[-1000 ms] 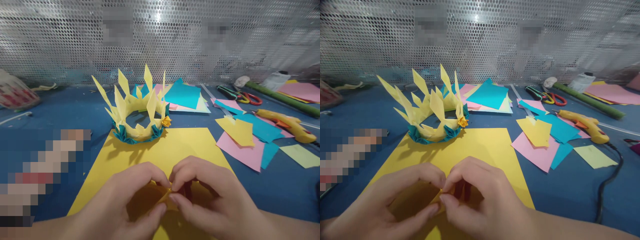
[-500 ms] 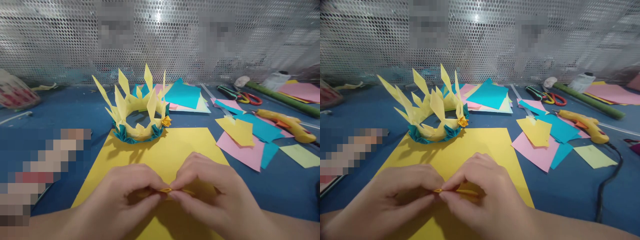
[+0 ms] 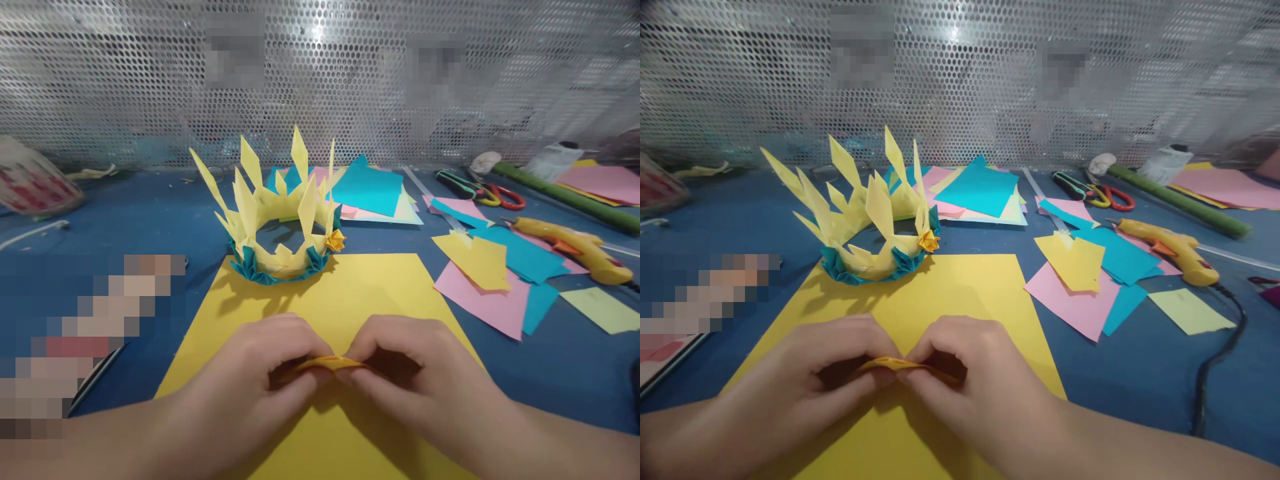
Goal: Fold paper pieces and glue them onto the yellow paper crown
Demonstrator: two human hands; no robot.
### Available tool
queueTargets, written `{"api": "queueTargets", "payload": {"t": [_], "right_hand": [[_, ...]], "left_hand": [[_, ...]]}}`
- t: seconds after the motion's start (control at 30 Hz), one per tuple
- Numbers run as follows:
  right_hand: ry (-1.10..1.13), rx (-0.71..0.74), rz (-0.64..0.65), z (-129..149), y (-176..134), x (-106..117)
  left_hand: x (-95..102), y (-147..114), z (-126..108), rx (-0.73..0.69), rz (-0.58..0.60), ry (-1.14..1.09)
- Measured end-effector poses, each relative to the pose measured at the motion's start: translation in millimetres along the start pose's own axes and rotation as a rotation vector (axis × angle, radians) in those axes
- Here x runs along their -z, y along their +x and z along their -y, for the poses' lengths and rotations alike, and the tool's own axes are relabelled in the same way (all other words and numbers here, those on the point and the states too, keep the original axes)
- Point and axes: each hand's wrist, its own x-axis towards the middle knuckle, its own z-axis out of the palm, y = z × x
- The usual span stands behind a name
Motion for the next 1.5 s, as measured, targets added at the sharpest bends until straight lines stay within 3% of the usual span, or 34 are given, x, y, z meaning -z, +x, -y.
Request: {"api": "queueTargets", "payload": {"t": [0.3,0.53,0.7,0.83,0.9,1.07,1.17,1.3,1.5], "right_hand": [[0.005,0.142,0.043,2,-9,1],[0.068,0.096,0.139,4,-14,-3],[0.246,-0.037,0.152,1,-12,-3],[0.249,-0.003,0.158,1,-10,1],[0.285,-0.023,0.146,1,-7,2],[0.539,-0.270,0.180,1,-2,3],[0.584,-0.299,0.186,-1,-2,3],[0.478,-0.210,0.164,-3,-3,4],[0.218,0.108,0.226,-4,-5,5]], "left_hand": [[-5.9,-9,-9,-0.051,0.014,0.093],[-8.6,-13,-14,0.032,0.093,0.090],[-8.3,-11,-14,0.172,0.111,-0.065],[-10.3,-10,-9,0.288,0.069,-0.347],[-10.9,-11,-6,0.274,0.023,-0.414],[-9.9,-14,-2,0.238,0.017,-0.476],[-9.3,-14,-3,0.252,0.017,-0.562],[-7.9,-13,-3,0.255,-0.008,-0.502],[-2.7,-9,-5,0.132,-0.091,-0.286]]}}
